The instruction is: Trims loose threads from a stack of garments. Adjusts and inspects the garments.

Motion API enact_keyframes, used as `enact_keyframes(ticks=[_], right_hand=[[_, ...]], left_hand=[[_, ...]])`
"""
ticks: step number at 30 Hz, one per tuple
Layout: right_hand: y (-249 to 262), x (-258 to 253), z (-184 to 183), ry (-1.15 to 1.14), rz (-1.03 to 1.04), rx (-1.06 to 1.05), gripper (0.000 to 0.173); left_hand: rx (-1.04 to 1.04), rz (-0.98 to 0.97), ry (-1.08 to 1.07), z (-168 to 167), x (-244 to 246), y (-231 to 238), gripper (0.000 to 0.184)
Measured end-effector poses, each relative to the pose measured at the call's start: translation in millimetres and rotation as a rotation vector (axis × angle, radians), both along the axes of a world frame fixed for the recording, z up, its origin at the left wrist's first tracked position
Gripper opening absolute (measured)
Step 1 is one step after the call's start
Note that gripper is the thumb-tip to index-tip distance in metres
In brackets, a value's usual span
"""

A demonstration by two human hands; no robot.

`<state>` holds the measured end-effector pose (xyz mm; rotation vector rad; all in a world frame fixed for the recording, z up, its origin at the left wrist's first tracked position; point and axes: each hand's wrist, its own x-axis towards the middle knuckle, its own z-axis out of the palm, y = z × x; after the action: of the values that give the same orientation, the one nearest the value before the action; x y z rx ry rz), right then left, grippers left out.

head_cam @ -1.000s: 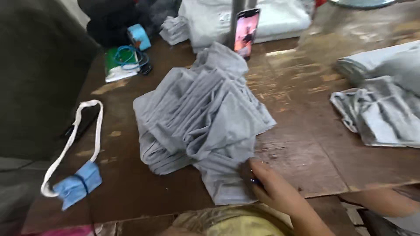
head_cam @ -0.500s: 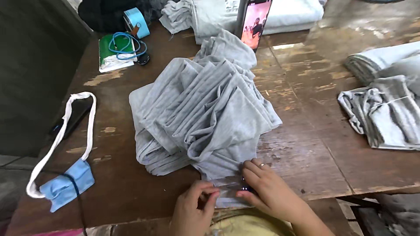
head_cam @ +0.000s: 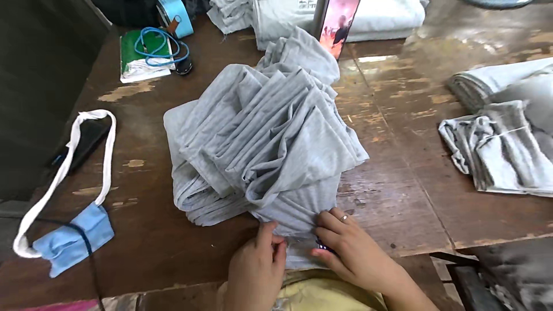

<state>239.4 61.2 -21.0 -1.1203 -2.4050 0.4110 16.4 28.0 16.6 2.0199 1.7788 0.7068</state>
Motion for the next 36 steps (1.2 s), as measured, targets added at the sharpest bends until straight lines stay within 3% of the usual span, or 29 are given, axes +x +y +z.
enact_keyframes(ticks=[4,8,14,29,36], right_hand=[[0.3,0.5,1.3,-0.001,0.003,-0.005,0.06],[-3.8,-1.9,0.3,-0.04,0.006,0.034,0.062],[-5.9,-8.7,3.9,-0.143,-0.013,0.08,0.056],[-8.1,-16.1,13.6,-0.226,-0.038,0.047,0.054],[-7.4,-18.5,21.4,-0.292,-0.024,0.007,0.049]], left_hand=[[0.015,-0.04,0.055,-3.7,-0.2,1.0,0.024],[-0.089,-0.085,-0.209,-5.9,-16.7,-9.5,0.016],[-0.049,-0.074,-0.433,-14.8,-15.8,-16.4,0.014],[-0.014,-0.113,-0.447,-12.5,-28.4,-15.8,0.01],[0.119,-0.035,-0.131,-17.2,-15.9,-14.8,0.012]])
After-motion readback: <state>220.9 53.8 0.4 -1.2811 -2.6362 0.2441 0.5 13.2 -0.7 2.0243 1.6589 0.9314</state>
